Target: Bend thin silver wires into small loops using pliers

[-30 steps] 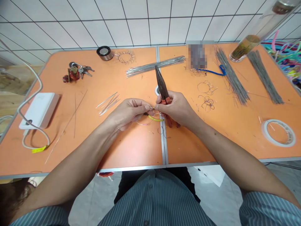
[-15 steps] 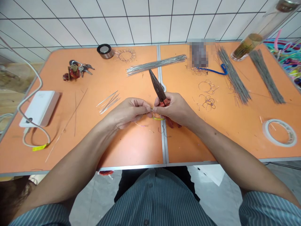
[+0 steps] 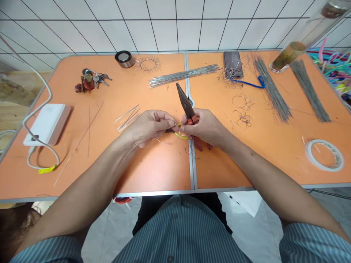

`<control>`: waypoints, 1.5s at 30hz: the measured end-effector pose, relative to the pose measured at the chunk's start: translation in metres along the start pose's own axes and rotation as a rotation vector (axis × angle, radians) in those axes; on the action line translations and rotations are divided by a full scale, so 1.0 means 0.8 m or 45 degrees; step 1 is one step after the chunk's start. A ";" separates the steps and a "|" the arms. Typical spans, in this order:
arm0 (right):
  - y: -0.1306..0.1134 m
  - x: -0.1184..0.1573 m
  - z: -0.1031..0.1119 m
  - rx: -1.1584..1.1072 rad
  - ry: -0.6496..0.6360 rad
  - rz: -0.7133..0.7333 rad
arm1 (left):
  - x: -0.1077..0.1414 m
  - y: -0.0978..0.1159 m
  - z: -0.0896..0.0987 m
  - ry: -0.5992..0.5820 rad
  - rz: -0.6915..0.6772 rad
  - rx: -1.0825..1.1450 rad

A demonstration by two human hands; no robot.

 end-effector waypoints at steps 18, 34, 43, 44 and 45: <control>-0.010 0.004 -0.002 0.018 -0.028 0.050 | -0.001 0.000 0.007 0.067 -0.054 -0.103; -0.004 0.000 0.008 -0.087 0.196 0.081 | -0.013 -0.014 0.002 0.070 -0.152 0.179; -0.008 0.001 0.020 -0.265 0.377 0.090 | -0.008 -0.014 0.008 0.416 -0.376 0.346; -0.008 0.000 0.021 -0.294 0.381 0.108 | -0.002 -0.012 0.005 0.436 -0.392 0.341; -0.008 -0.001 0.022 -0.317 0.386 0.126 | 0.003 -0.011 0.001 0.416 -0.368 0.352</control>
Point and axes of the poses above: each hand's wrist, its own x-axis away from the middle knuckle, its own z-axis out of the back of the hand, y = z × x, the point moved 3 cm from there along -x, towards the middle knuckle, and after that the axes turned 15 degrees about z, right-handed, at the moved point
